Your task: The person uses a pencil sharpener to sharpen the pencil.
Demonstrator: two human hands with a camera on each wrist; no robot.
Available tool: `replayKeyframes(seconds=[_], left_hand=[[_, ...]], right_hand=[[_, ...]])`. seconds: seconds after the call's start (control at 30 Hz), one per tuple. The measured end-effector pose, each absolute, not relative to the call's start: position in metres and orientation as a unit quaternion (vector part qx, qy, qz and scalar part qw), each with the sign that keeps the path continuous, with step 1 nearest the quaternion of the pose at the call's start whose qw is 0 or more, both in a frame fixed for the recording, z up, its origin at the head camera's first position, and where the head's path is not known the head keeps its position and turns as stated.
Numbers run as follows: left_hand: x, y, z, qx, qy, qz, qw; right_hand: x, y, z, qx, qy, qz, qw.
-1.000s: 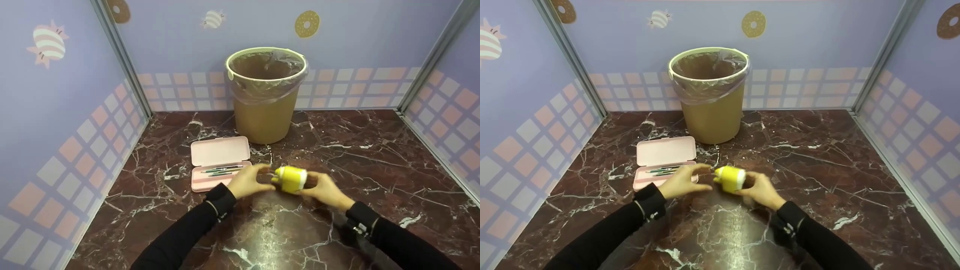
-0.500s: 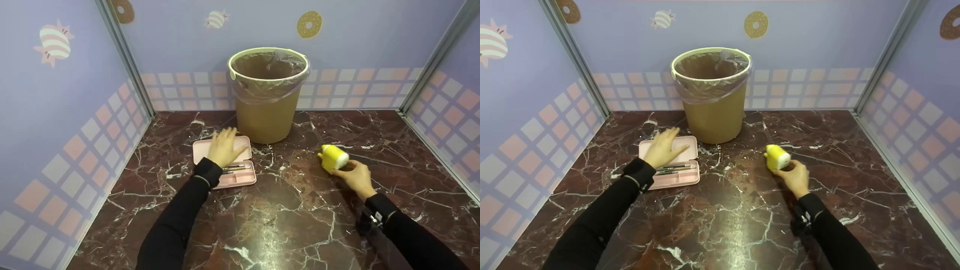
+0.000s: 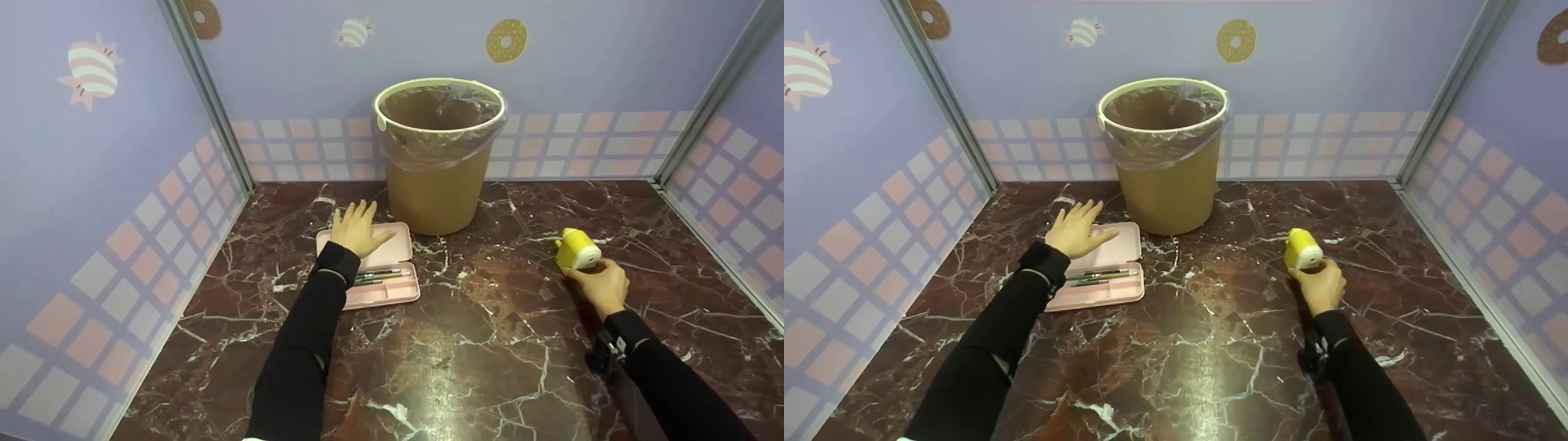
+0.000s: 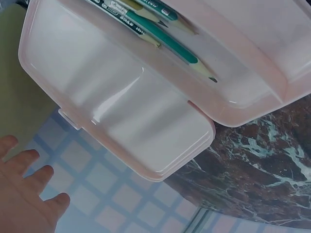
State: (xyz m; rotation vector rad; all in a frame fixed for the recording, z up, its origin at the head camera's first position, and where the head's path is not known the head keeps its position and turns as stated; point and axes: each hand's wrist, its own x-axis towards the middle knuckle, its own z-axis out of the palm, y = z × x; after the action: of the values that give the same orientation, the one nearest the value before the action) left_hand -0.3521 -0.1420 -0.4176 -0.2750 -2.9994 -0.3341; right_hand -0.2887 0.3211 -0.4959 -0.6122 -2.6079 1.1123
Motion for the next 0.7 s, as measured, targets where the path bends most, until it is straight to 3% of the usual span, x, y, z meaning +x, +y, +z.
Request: replayKeyframes(seconds=[0.7], left_hand=[[-0.3563,-0.1415,-0.4103,-0.083,-0.99,-0.105,0.036]], right_hand=[[-0.2991,0.314,-0.4864,-0.177,-0.893,0.396,0.119]])
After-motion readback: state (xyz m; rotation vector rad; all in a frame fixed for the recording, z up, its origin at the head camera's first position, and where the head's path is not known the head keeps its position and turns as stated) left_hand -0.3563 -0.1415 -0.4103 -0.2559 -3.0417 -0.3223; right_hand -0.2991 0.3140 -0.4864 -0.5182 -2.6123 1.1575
